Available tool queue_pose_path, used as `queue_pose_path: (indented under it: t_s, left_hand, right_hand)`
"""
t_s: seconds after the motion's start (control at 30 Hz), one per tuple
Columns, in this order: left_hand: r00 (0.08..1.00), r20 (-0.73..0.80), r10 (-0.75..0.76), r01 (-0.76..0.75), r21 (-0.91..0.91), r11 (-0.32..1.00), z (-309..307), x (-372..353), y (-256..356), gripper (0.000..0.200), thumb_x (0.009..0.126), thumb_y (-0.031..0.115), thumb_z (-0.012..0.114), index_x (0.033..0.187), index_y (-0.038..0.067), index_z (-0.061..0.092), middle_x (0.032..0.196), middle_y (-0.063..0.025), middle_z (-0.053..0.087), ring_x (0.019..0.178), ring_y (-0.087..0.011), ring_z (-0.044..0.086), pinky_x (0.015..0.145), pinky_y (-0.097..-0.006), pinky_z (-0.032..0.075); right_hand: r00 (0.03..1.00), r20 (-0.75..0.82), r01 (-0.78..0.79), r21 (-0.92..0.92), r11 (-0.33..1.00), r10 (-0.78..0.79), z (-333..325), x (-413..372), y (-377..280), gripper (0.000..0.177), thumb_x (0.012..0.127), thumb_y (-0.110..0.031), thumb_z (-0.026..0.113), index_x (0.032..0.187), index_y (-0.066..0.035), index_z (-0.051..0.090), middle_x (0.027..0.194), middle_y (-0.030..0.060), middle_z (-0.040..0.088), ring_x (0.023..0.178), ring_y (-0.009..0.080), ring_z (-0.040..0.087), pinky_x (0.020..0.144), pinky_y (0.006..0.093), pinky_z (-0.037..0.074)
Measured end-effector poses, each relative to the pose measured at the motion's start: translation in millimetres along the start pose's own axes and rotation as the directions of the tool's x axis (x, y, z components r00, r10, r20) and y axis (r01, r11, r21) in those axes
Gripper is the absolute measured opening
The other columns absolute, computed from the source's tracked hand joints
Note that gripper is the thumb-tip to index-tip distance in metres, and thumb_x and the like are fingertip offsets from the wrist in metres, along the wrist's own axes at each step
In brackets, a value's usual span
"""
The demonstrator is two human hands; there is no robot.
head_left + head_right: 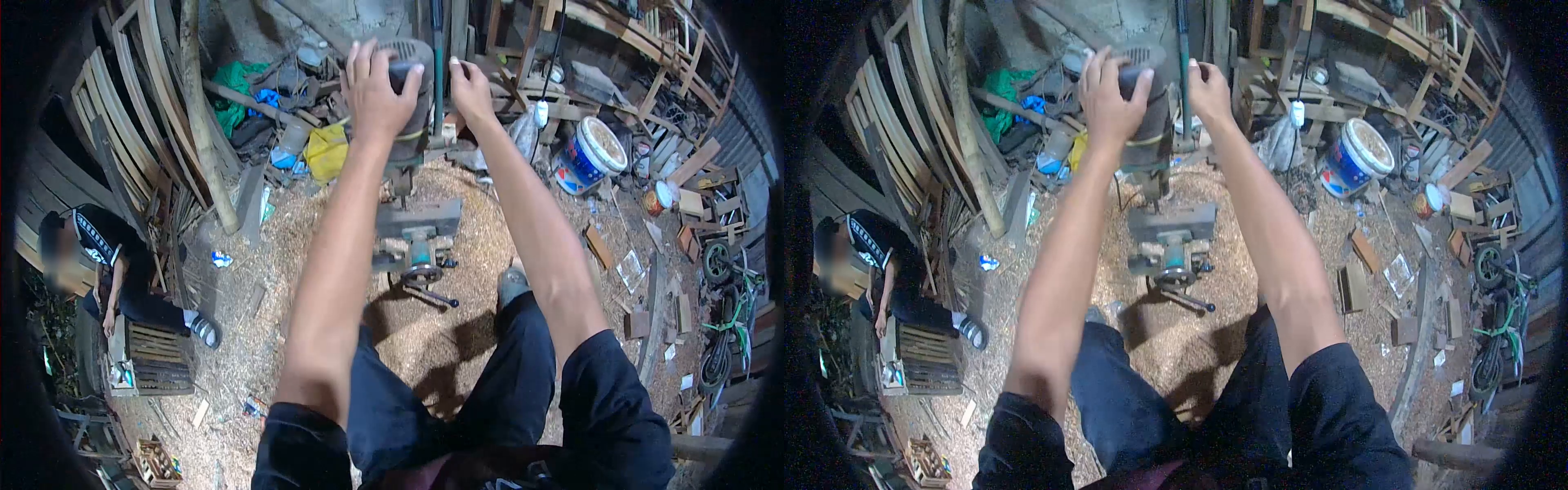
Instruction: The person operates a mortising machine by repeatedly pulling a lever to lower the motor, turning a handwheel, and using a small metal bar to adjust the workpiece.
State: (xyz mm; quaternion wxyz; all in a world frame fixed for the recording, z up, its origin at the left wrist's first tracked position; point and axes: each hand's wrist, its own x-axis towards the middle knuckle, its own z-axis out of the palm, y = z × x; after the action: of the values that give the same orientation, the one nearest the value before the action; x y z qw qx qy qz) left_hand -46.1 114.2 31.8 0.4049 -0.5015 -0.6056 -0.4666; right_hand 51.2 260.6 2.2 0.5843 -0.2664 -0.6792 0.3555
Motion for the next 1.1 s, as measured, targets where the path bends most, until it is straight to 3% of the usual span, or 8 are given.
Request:
queue_pose_path:
  t_s: [0.17, 0.37, 0.5, 0.57, 0.7, 0.8, 1.03, 1.1]
  left_hand:
    - [0.997, -0.073, 0.000, -0.003, -0.051, 0.999, 3, -2, 4, 0.039, 0.085, 0.033, 0.070, 0.108, 0.003, 0.059, 0.119, -0.0182, 0.054, 0.120, -0.0378, 0.047, 0.105, -0.0500, 0.034]
    - [0.998, -0.056, -0.010, 0.008, -0.044, 0.999, -1, -2, 8, 0.038, 0.085, 0.030, 0.070, 0.108, 0.002, 0.058, 0.119, -0.0189, 0.053, 0.120, -0.0387, 0.046, 0.105, -0.0498, 0.035]
    - [1.000, -0.008, 0.017, -0.017, -0.045, 0.999, -2, 0, -1, 0.040, 0.086, 0.031, 0.070, 0.110, 0.001, 0.057, 0.120, -0.0207, 0.052, 0.119, -0.0395, 0.046, 0.104, -0.0500, 0.035]
    - [0.999, 0.005, 0.039, -0.039, -0.048, 0.998, -1, -1, -4, 0.041, 0.086, 0.031, 0.069, 0.111, 0.001, 0.057, 0.120, -0.0219, 0.052, 0.119, -0.0396, 0.046, 0.103, -0.0501, 0.036]
    - [0.999, 0.020, 0.039, -0.038, -0.040, 0.998, -6, -5, -3, 0.043, 0.087, 0.032, 0.068, 0.113, 0.001, 0.056, 0.124, -0.0225, 0.050, 0.120, -0.0405, 0.045, 0.104, -0.0505, 0.035]
    - [0.997, 0.058, 0.059, -0.056, -0.057, 0.997, -6, -9, -9, 0.044, 0.088, 0.033, 0.068, 0.115, 0.001, 0.055, 0.126, -0.0227, 0.049, 0.121, -0.0415, 0.044, 0.105, -0.0513, 0.035]
    - [0.996, 0.073, 0.043, -0.038, -0.080, 0.996, -7, -17, -8, 0.044, 0.091, 0.033, 0.065, 0.122, 0.003, 0.054, 0.135, -0.0255, 0.043, 0.131, -0.0451, 0.036, 0.110, -0.0527, 0.030]
    - [0.990, 0.142, 0.005, 0.013, -0.124, 0.992, -12, -22, -8, 0.049, 0.093, 0.029, 0.062, 0.134, 0.007, 0.049, 0.144, -0.0264, 0.036, 0.138, -0.0470, 0.028, 0.114, -0.0531, 0.025]
  right_hand:
    - [0.940, 0.281, -0.186, -0.050, 0.981, 0.193, 34, 63, 35, 0.079, 0.093, -0.061, 0.051, 0.128, 0.010, 0.051, 0.123, 0.0342, 0.058, 0.121, 0.0436, 0.055, 0.103, 0.0445, 0.041]
    - [0.901, 0.233, -0.368, -0.037, 0.929, 0.366, 56, 114, 21, 0.120, 0.076, -0.079, 0.059, 0.137, 0.022, 0.035, 0.137, 0.0378, 0.046, 0.131, 0.0435, 0.047, 0.105, 0.0425, 0.041]
    - [0.965, 0.112, -0.250, 0.093, 0.964, 0.239, 66, 174, 2, 0.090, 0.081, -0.078, 0.054, 0.102, 0.007, 0.071, 0.106, 0.0262, 0.068, 0.104, 0.0349, 0.064, 0.093, 0.0448, 0.047]
    - [0.986, 0.121, -0.151, 0.319, 0.936, 0.118, 46, 157, -73, 0.065, 0.093, -0.063, 0.051, 0.068, -0.005, 0.062, 0.053, 0.0028, 0.051, 0.046, 0.0159, 0.050, 0.047, 0.0314, 0.040]
    - [0.916, 0.288, -0.362, 0.295, 0.884, 0.279, 31, 175, -71, 0.082, 0.081, -0.082, 0.048, 0.079, -0.002, 0.064, 0.058, 0.0039, 0.054, 0.049, 0.0174, 0.051, 0.049, 0.0293, 0.042]
    - [0.679, 0.673, -0.641, 0.349, 0.683, 0.293, 8, 147, -86, 0.078, 0.080, -0.083, 0.049, 0.071, -0.007, 0.061, 0.056, 0.0025, 0.052, 0.048, 0.0172, 0.049, 0.048, 0.0295, 0.040]
    - [0.642, 0.761, -0.521, 0.338, 0.784, 0.099, -13, 107, -88, 0.060, 0.088, -0.063, 0.059, 0.059, -0.012, 0.049, 0.050, 0.0010, 0.042, 0.045, 0.0165, 0.042, 0.048, 0.0321, 0.037]
    - [0.780, 0.609, -0.441, 0.375, 0.816, 0.143, -14, 88, -91, 0.054, 0.091, -0.053, 0.060, 0.059, -0.011, 0.048, 0.050, 0.0012, 0.041, 0.044, 0.0163, 0.040, 0.049, 0.0327, 0.037]
